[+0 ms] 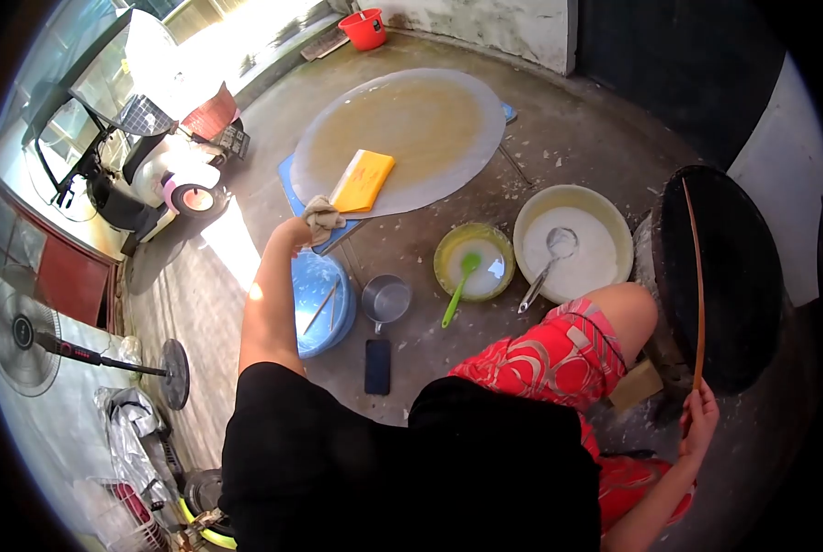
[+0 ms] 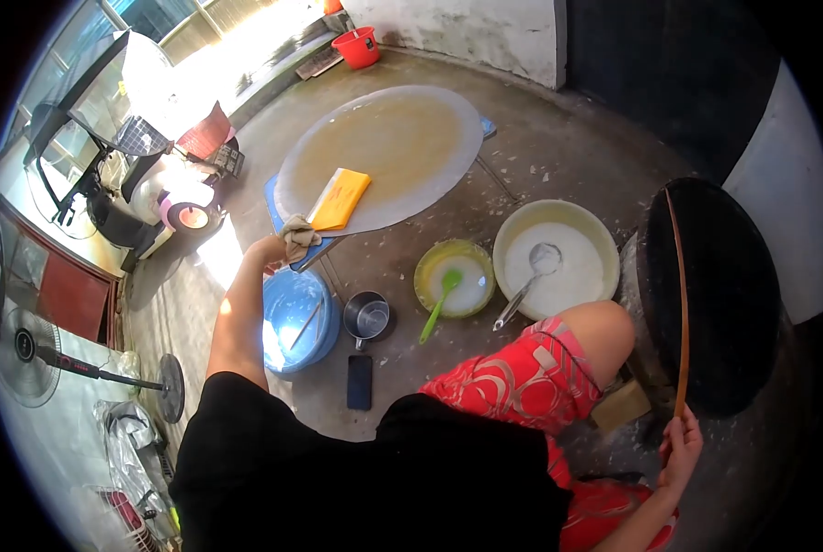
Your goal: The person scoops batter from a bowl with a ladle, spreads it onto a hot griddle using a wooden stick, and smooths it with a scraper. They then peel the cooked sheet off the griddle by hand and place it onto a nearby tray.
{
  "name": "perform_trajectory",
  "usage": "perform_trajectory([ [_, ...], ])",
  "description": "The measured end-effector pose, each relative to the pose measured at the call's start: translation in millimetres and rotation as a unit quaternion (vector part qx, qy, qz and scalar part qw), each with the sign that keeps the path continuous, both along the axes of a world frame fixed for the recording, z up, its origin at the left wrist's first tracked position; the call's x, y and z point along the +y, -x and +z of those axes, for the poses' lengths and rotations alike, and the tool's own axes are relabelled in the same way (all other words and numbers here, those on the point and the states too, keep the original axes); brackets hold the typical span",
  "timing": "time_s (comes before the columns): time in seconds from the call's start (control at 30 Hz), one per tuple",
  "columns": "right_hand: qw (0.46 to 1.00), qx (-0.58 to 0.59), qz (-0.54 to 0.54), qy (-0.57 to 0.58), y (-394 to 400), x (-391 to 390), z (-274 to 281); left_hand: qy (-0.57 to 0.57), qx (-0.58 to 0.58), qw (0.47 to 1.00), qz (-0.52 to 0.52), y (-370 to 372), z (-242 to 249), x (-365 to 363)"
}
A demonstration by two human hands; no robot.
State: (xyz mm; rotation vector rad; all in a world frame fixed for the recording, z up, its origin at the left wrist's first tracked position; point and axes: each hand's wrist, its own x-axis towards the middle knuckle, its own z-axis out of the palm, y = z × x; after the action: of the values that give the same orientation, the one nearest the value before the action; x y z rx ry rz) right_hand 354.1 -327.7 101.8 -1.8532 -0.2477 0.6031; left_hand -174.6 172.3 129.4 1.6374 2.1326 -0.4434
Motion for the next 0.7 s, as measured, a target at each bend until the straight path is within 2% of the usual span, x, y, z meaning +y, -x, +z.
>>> perform_trajectory([
  [0.07, 1.000, 0.002, 0.003, 0.002, 1.4, 0.7, 0.0, -0.056, 0.108, 0.990, -0.073, -4.9, 7.8, 8.3],
  [0.1, 1.000, -0.004, -0.001, 0.010, 2.8, 2.2, 1.5, -0.054, 0.108, 0.990, -0.072, -10.5, 9.3, 9.8],
  [0.17, 1.000, -0.012, -0.005, 0.017, 2.0, 3.6, 1.5, -0.215, 0.085, 0.969, -0.082, -38.3, 17.4, 2.4],
  [0.23, 1.000, 0.004, 0.019, 0.009, -1.9, 2.4, -2.5, -0.332, -0.039, 0.927, -0.168, -46.6, -8.1, 6.1],
  [0.3, 1.000, 0.008, 0.020, 0.012, -1.5, 0.5, -7.5, -0.384, 0.048, 0.895, -0.222, -71.3, -28.4, -8.1],
  [0.33, 1.000, 0.011, 0.024, 0.015, -3.0, 0.1, -6.8, -0.387, 0.043, 0.894, -0.224, -85.3, -29.4, -10.2],
  [0.4, 1.000, 0.013, 0.012, 0.019, 0.7, 2.4, -1.2, -0.138, 0.083, 0.967, -0.199, -108.5, -25.7, -12.0],
  [0.43, 0.999, 0.020, 0.004, 0.026, 2.2, 3.8, 0.6, -0.142, 0.081, 0.966, -0.202, -113.1, -33.8, -11.2],
  [0.5, 1.000, 0.018, 0.008, 0.014, 0.1, 2.8, -2.9, -0.231, 0.038, 0.944, -0.235, -117.4, -62.0, -8.6],
  [0.7, 0.999, 0.028, 0.027, 0.006, 3.0, 4.3, -6.0, -0.248, 0.075, 0.938, -0.230, -150.9, -77.2, -19.9],
])
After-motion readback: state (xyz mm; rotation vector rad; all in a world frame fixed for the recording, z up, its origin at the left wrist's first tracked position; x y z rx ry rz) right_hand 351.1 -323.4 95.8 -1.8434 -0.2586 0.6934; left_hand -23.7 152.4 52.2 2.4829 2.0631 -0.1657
